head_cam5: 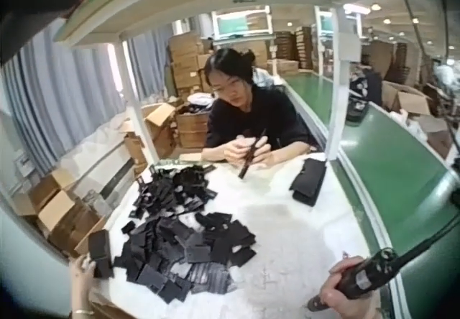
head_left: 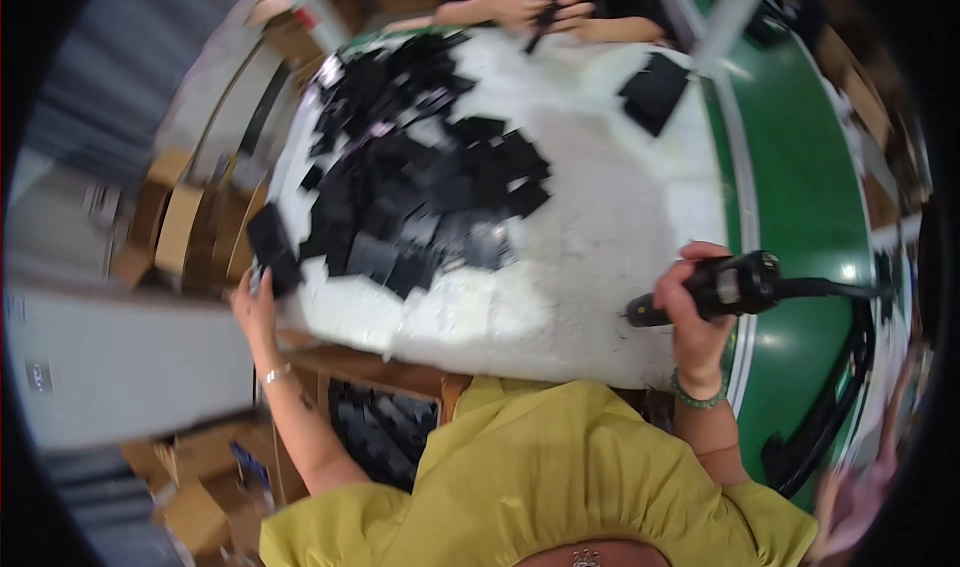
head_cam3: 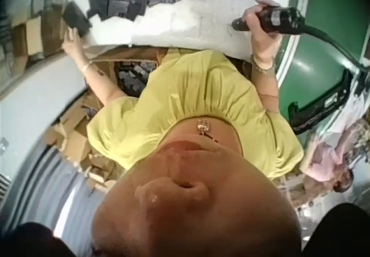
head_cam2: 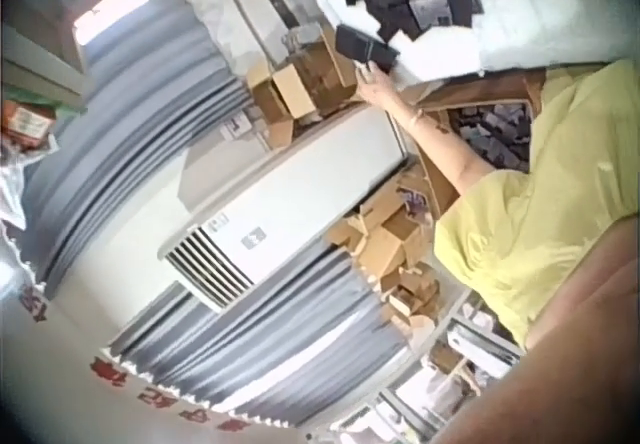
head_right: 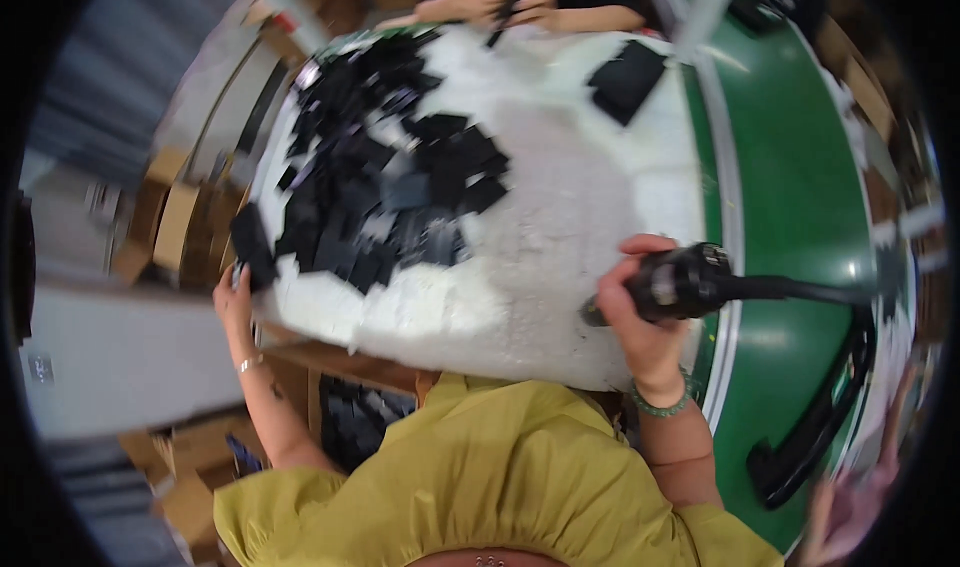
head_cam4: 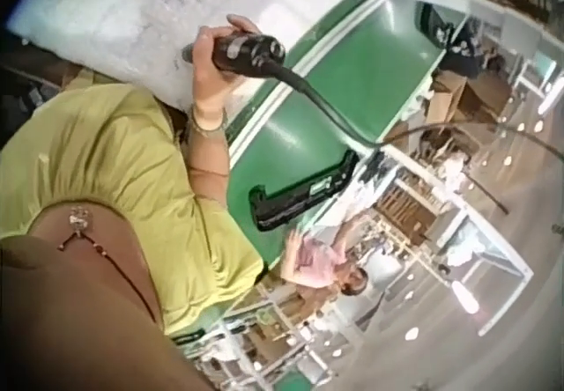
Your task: Assembling plastic components using an electric screwdriver at a manufacturing workstation.
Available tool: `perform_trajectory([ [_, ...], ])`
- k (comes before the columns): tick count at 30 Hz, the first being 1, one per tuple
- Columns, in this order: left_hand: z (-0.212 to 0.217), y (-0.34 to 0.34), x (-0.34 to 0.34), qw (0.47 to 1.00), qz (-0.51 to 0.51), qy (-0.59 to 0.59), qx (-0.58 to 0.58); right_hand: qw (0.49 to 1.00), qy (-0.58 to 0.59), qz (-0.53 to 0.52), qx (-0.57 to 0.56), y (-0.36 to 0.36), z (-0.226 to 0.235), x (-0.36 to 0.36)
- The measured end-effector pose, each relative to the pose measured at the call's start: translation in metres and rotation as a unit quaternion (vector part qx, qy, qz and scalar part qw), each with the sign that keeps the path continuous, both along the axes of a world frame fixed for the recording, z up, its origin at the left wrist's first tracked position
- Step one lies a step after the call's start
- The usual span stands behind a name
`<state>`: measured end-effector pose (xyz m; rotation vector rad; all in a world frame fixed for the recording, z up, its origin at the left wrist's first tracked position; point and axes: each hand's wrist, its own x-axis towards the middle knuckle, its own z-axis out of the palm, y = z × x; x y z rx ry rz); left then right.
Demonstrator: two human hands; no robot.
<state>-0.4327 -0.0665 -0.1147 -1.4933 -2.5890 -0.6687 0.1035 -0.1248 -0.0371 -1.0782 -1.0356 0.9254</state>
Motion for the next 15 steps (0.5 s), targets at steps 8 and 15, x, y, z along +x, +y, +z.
perform_trajectory([
  [8,0.067,0.074,0.189,0.932,-0.273,-0.151,0.187,0.997,0.023,-0.061,0.032,-0.018,-0.015,0.014],
  [15,0.084,0.121,0.36,0.761,-0.601,-0.244,0.033,0.994,0.023,-0.085,0.06,-0.018,-0.023,0.012],
])
